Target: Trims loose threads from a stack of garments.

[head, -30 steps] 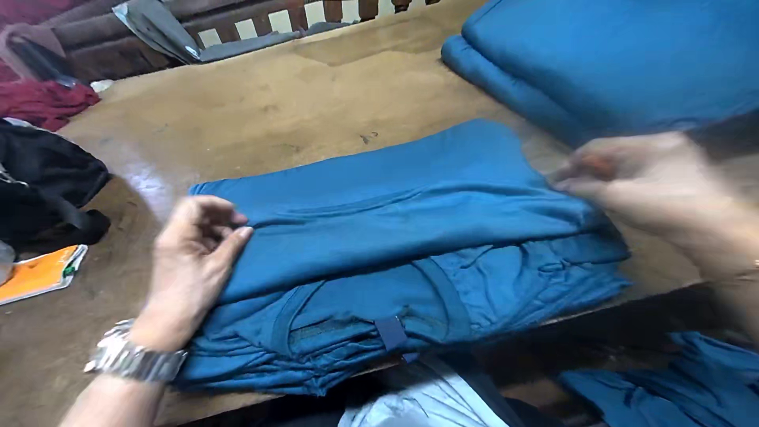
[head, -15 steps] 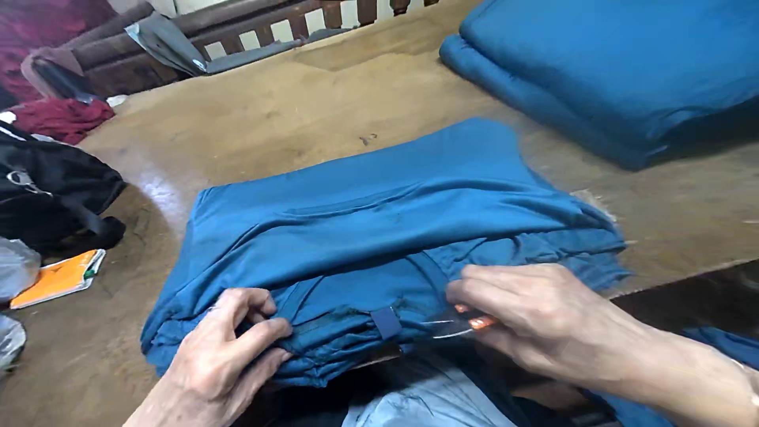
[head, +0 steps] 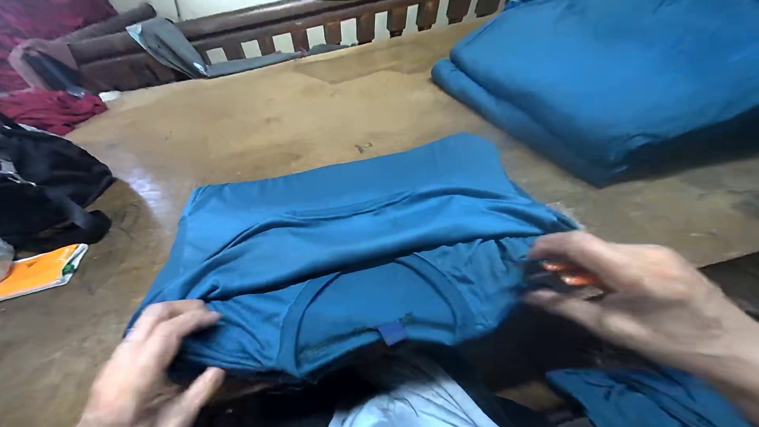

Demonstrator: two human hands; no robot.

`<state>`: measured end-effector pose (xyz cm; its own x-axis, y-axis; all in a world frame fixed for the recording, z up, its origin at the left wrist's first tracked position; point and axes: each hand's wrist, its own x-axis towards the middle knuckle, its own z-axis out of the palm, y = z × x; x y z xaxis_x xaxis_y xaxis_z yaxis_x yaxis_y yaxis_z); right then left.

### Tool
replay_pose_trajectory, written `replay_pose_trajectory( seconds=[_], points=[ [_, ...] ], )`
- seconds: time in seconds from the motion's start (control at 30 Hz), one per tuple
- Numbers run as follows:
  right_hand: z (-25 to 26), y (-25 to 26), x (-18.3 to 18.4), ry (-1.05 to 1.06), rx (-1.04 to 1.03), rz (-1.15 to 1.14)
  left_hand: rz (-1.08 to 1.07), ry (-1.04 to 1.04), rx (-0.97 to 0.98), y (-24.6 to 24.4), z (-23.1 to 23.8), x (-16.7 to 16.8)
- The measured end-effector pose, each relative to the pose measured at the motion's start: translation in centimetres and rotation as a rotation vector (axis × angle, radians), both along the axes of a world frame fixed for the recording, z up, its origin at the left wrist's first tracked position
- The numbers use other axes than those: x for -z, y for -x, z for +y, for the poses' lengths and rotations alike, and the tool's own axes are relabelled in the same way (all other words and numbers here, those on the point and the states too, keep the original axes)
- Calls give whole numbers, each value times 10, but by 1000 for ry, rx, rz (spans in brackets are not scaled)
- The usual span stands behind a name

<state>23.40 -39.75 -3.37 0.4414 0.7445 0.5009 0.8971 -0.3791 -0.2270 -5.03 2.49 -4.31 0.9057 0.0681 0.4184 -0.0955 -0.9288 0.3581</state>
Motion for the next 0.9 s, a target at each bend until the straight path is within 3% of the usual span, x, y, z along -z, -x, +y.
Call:
replay_pose_trajectory(
  seconds=[0.17,0.33,0.43,0.57,0.67,0.73,0.9],
  points=[
    [-31,-37,12,-19,-18,54,34,113,30,8,19,-5],
    [-1,-31,2,22,-59,36,14,46,66,-2,18,-5],
    [4,-28,-5,19,28,197,52,55,41,3,27,-10],
    [-23,-54,17,-35,-89,301,71,217,43,11,33,-12],
    [-52,-59,0,24,-85,269,122,258,120,13,26,-25],
    [-71,-57,-9,71,-25,249,190,199,177,17,23,-33],
    [-78,-53,24,125,-31,198,265,-8,165,17,19,-23]
  ],
)
